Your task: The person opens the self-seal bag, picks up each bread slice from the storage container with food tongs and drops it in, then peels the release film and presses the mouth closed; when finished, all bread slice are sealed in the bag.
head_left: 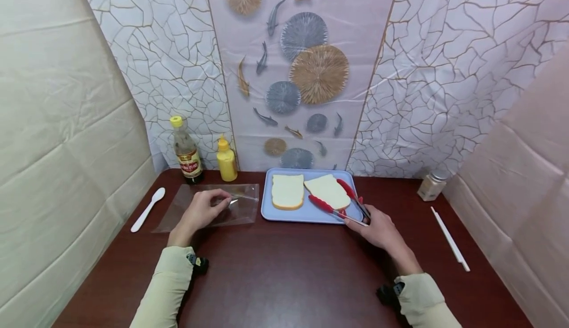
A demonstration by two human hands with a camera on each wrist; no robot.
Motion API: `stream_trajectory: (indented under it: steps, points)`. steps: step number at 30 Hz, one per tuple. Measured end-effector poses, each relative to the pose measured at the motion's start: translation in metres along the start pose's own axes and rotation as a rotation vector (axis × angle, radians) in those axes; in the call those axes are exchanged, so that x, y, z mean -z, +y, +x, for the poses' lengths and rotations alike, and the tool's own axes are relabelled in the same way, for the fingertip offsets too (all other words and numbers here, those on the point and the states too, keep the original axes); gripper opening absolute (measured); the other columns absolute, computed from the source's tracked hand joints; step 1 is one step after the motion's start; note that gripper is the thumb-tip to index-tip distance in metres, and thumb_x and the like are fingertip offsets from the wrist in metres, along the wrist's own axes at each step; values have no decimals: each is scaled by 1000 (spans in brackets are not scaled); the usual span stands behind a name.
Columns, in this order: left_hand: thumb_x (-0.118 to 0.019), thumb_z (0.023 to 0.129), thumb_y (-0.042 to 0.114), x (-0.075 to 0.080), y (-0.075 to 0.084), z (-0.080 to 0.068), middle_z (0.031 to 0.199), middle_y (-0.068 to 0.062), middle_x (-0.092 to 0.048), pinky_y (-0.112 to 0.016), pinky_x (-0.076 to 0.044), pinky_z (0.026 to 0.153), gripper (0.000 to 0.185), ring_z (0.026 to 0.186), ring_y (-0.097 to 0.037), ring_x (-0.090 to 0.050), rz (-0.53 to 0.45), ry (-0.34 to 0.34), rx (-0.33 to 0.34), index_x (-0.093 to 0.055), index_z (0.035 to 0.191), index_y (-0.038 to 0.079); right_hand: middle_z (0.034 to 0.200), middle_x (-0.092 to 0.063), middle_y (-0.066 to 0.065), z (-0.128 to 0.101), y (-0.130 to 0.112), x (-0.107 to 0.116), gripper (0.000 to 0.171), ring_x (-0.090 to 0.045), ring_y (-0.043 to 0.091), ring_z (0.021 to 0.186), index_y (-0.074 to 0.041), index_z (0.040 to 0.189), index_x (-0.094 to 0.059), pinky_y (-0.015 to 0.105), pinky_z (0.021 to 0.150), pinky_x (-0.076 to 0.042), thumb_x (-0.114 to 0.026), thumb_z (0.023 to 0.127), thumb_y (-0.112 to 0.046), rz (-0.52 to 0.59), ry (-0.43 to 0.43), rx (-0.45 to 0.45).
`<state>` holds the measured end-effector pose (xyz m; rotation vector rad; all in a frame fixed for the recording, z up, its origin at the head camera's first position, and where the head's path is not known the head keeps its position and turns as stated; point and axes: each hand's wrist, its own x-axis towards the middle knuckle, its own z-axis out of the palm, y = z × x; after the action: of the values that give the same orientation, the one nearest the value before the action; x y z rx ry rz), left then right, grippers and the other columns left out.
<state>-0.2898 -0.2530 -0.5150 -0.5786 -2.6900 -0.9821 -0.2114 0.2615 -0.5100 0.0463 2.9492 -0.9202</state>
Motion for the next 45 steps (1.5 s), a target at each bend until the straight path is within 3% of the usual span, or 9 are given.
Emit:
stream_trajectory:
  steps: [13, 23, 29, 32, 36, 39, 45]
  points:
    - [-77, 104, 22, 2, 3, -3, 103, 0, -82, -39, -55, 78, 11, 84, -20, -66, -8, 7, 6, -83, 111, 17, 152, -59, 31, 1, 11, -3, 101, -63, 40, 123, 4, 158, -50, 63, 103, -55, -74, 93, -70, -6, 123, 48]
    - [-78, 102, 20, 0, 3, -2, 105, 0, -83, -48, -60, 89, 9, 95, -17, -72, -15, 13, 4, -83, 109, 16, 151, -60, 32, 5, 25, 0, 98, -65, 42, 123, 3, 156, -54, 62, 103, -54, -74, 94, -69, 25, 196, 74]
    - [-79, 101, 20, 0, 2, -2, 105, -1, -83, -51, -60, 93, 9, 99, -21, -74, -23, 19, 19, -83, 109, 16, 144, -68, 26, 6, 22, 2, 96, -67, 37, 114, -4, 156, -57, 52, 89, -57, -77, 90, -71, -4, 261, 103]
    - [-79, 102, 21, 0, 1, -2, 106, -2, -83, -51, -60, 94, 9, 100, -21, -75, -19, 18, 23, -83, 109, 17, 140, -71, 24, 7, 15, 2, 95, -68, 37, 115, -5, 155, -59, 54, 89, -57, -79, 89, -70, -10, 299, 128]
    - [-79, 102, 21, -1, 0, -3, 105, -2, -83, -52, -60, 94, 9, 100, -20, -74, -20, 20, 20, -83, 109, 18, 144, -69, 25, 7, -1, -1, 95, -67, 35, 115, -2, 155, -57, 51, 94, -57, -81, 89, -67, 17, 268, 173]
    - [-80, 101, 19, -1, 0, -3, 104, -1, -83, -52, -61, 92, 8, 97, -20, -74, -15, 33, 5, -83, 108, 17, 138, -72, 23, 8, -16, -5, 94, -65, 30, 106, -5, 154, -59, 42, 84, -54, -82, 88, -68, 14, 213, 195]
    - [-78, 102, 20, 0, 3, -3, 105, -1, -83, -51, -61, 89, 10, 96, -21, -74, -13, 28, -6, -83, 110, 16, 109, -79, -3, 10, -41, -20, 90, -63, 20, 94, -20, 157, -59, 33, 68, -49, -82, 86, -71, 4, 112, 249]
